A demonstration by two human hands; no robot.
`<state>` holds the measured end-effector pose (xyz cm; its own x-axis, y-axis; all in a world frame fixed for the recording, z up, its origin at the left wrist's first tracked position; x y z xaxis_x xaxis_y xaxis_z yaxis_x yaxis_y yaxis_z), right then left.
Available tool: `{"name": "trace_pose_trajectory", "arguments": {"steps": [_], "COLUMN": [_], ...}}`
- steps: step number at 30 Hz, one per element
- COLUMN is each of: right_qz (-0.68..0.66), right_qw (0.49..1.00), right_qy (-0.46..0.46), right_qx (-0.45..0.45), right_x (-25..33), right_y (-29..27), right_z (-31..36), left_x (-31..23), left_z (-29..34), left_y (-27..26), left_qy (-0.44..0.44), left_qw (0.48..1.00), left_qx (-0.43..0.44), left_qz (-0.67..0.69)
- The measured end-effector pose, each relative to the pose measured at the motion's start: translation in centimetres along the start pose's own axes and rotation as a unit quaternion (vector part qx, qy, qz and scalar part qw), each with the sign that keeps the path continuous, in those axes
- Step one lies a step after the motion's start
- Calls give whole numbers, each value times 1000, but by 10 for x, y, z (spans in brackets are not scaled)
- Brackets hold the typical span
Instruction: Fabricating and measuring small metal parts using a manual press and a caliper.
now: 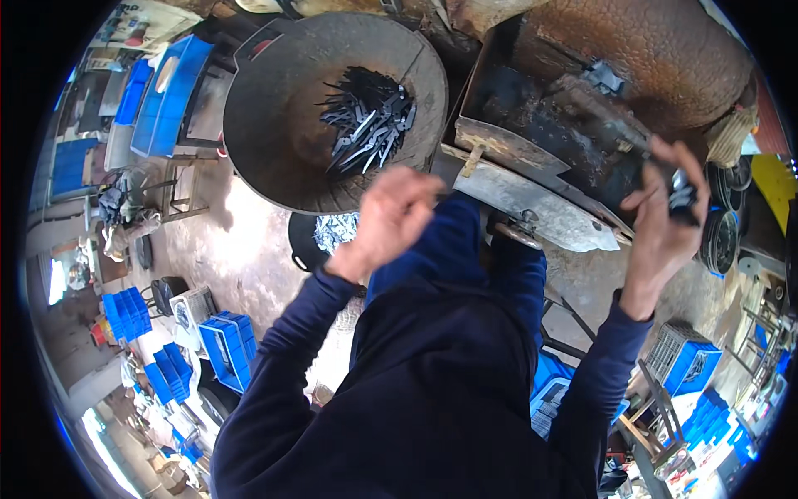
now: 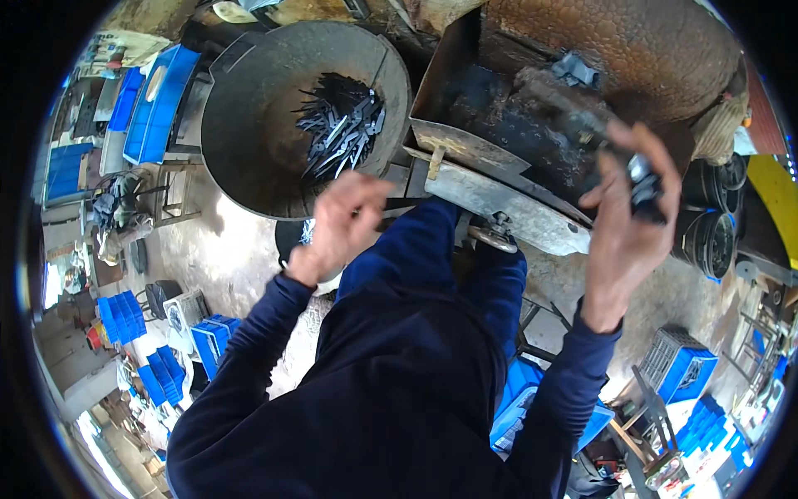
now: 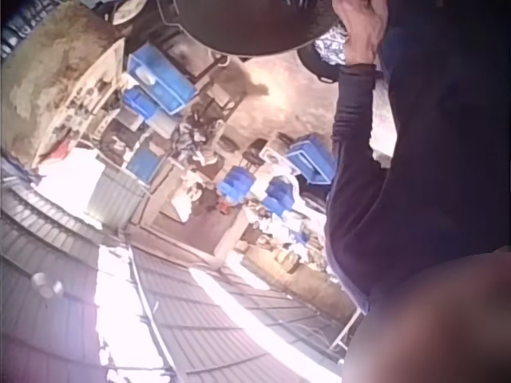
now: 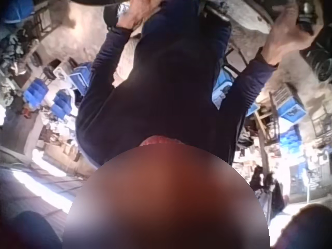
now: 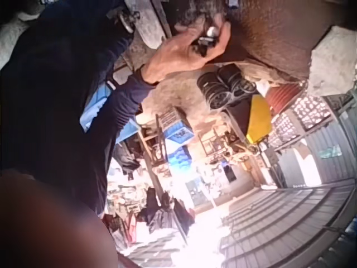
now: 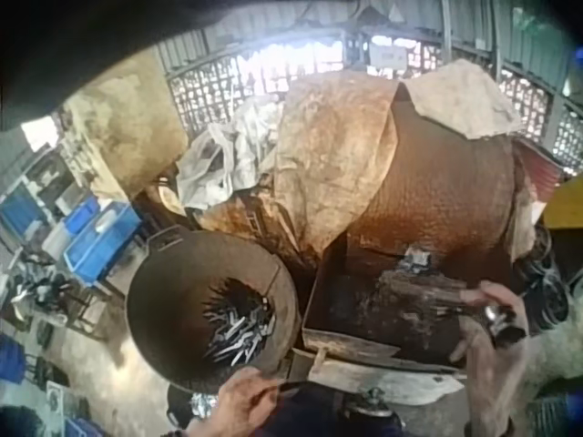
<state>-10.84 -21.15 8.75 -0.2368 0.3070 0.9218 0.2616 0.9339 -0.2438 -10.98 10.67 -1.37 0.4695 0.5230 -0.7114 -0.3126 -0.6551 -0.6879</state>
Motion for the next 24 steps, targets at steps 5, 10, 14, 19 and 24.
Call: {"name": "trace_pose_trajectory", "arguments": {"steps": [5,10,14,19,24], "right_qz": [73,148,178,172,232], "right_qw": [996,987,982,982,970], "right_qy": [-46,-58,-70,-80,-65], "right_qx": [0,-6,-2,14,-9], "right_x": [4,-3,-10,-30,-37], "right_y": [-3,-5,-10,-15,-19], "right_z": [-67,-103,-126,-161,-176], "left_x": [135,236,265,286,290], "left_z": [8,5,1,7,10], "left_y": [-55,-49,-28,-16,-16], "left_qy": [-199,-313,-355,-353,-345], "left_qw": [970,924,906,905,907], "left_qx": [28,129,148,128,130], "left_qz": [-139,-175,-174,-201,-203]}}
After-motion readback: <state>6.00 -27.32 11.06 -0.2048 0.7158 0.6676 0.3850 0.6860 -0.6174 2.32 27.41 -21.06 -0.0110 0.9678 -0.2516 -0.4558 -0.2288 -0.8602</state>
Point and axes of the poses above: each hand's wrist, its own z-axis away from the middle knuckle, its own y-axis out of the palm, x = y × z, the point moved 5 cm from there along -z, towards the middle knuckle, and after that the axes turned 15 degrees about x, right-handed, at the moved point
